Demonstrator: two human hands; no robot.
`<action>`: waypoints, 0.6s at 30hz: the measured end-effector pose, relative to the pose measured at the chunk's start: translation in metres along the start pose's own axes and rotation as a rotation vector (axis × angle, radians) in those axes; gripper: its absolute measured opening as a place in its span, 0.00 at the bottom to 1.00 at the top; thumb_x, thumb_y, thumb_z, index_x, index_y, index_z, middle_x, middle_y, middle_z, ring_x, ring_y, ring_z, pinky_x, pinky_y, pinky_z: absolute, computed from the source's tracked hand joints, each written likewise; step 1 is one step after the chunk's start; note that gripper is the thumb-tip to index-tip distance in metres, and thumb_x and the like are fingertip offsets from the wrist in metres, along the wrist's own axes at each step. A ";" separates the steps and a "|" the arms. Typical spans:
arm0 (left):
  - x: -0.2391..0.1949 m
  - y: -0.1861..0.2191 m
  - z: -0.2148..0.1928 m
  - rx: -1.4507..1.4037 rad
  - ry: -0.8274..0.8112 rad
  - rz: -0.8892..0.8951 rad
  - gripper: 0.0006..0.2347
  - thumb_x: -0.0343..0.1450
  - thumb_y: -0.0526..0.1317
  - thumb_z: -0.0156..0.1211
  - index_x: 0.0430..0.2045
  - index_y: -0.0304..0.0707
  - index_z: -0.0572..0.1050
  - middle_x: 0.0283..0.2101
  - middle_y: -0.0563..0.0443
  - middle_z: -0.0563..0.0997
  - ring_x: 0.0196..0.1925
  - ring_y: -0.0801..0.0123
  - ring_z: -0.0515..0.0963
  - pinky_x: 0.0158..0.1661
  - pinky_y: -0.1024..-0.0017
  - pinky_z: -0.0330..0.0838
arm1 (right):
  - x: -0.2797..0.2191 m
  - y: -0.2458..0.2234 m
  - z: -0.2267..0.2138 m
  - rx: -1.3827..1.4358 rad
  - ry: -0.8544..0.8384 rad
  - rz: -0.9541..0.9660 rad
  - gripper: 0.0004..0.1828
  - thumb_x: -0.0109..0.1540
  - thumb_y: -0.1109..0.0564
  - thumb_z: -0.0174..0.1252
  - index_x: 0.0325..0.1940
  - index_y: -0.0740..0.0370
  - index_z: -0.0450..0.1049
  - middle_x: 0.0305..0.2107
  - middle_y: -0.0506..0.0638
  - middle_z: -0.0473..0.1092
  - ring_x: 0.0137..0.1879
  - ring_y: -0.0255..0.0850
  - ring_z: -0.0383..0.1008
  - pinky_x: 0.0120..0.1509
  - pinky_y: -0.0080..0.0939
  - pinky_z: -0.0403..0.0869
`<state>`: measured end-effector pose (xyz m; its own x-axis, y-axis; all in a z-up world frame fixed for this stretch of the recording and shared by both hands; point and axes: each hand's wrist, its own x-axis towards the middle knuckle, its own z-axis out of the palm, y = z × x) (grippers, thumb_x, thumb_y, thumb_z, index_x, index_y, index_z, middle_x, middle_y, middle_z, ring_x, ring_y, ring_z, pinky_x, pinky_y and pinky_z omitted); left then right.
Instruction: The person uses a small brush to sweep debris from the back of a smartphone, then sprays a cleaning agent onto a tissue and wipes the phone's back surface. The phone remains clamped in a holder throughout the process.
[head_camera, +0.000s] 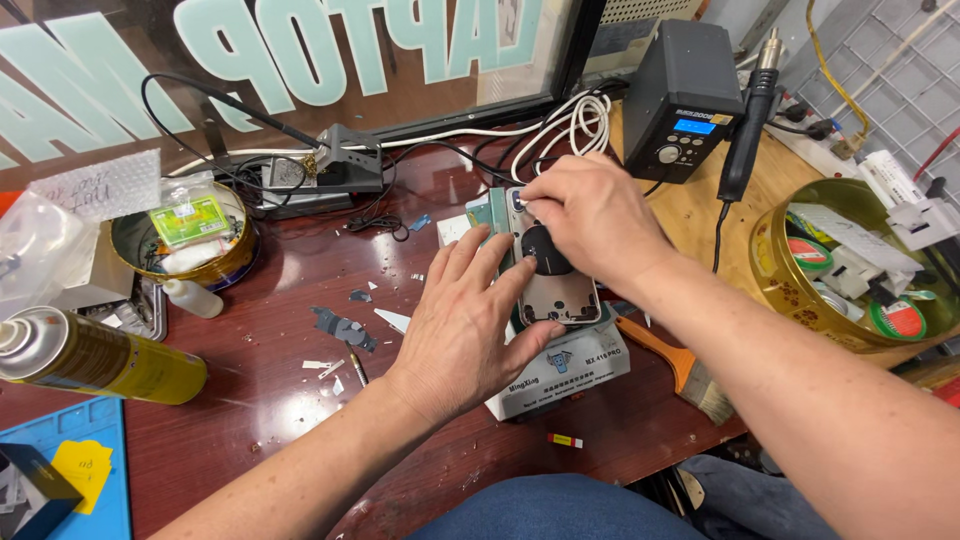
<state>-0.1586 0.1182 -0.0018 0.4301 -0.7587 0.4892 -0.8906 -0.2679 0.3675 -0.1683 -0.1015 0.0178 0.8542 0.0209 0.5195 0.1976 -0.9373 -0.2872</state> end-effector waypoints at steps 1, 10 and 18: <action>-0.001 0.000 -0.001 -0.002 0.009 -0.005 0.28 0.65 0.51 0.70 0.52 0.28 0.74 0.59 0.32 0.70 0.67 0.39 0.63 0.63 0.48 0.57 | 0.004 0.002 0.000 -0.013 -0.012 0.088 0.06 0.60 0.56 0.64 0.39 0.57 0.83 0.35 0.52 0.77 0.47 0.51 0.76 0.55 0.49 0.73; 0.000 -0.001 0.000 -0.015 -0.006 -0.024 0.27 0.64 0.51 0.71 0.51 0.28 0.76 0.58 0.32 0.71 0.66 0.41 0.64 0.63 0.49 0.58 | 0.005 0.014 0.011 0.003 -0.043 0.052 0.06 0.58 0.58 0.63 0.37 0.57 0.84 0.35 0.49 0.79 0.44 0.50 0.74 0.53 0.48 0.73; 0.005 0.002 0.000 -0.025 -0.019 -0.049 0.27 0.62 0.51 0.72 0.49 0.28 0.77 0.56 0.32 0.73 0.65 0.43 0.66 0.62 0.49 0.58 | 0.013 0.004 -0.006 -0.045 -0.075 0.029 0.04 0.58 0.56 0.65 0.34 0.56 0.84 0.32 0.48 0.79 0.45 0.49 0.74 0.53 0.48 0.72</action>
<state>-0.1584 0.1134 0.0018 0.4698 -0.7561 0.4556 -0.8646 -0.2898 0.4106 -0.1595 -0.1071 0.0280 0.8932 0.0182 0.4494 0.1520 -0.9526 -0.2634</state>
